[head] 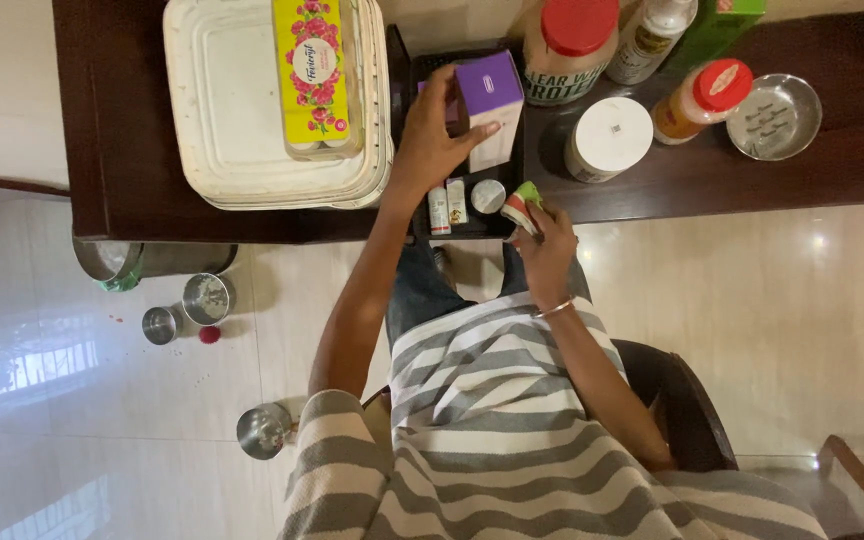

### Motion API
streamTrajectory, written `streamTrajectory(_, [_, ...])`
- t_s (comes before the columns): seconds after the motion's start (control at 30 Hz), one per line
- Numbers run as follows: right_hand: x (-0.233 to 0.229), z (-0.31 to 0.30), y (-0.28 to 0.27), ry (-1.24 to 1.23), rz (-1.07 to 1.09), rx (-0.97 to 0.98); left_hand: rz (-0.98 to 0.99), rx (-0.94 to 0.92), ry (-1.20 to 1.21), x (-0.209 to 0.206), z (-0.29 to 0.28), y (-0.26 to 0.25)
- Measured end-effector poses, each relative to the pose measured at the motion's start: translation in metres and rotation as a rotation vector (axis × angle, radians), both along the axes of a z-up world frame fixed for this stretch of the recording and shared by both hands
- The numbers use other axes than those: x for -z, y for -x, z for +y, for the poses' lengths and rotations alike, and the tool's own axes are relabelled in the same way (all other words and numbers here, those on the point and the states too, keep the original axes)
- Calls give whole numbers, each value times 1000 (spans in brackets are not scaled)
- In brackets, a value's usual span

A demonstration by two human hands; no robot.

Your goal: Cleaning and wiping various containers and boxes on a shelf with a cloth.

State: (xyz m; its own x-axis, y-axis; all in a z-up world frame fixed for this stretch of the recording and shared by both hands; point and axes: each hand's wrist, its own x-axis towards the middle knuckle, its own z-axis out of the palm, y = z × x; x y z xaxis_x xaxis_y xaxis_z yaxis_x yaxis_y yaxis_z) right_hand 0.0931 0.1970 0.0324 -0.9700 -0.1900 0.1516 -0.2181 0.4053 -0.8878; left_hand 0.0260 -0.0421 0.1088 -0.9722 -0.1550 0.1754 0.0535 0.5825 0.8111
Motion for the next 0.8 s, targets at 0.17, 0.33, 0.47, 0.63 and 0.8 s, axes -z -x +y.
streamTrajectory(0.17, [0, 8, 5, 132, -120, 65, 102, -156, -269, -62, 19, -15])
streamTrajectory(0.33, [-40, 9, 17, 275, 108, 102, 154, -354, -229, -65, 29, -21])
streamTrajectory(0.47, [-86, -8, 37, 221, 255, 104, 245, -380, -224, -63, 37, -23])
streamTrajectory(0.63, [-140, -39, 40, 79, 405, -82, 231, -402, -372, -78, 45, -32])
streamTrajectory(0.8, [-116, -31, 28, -38, 556, -157, 192, -511, -438, -83, 33, -45])
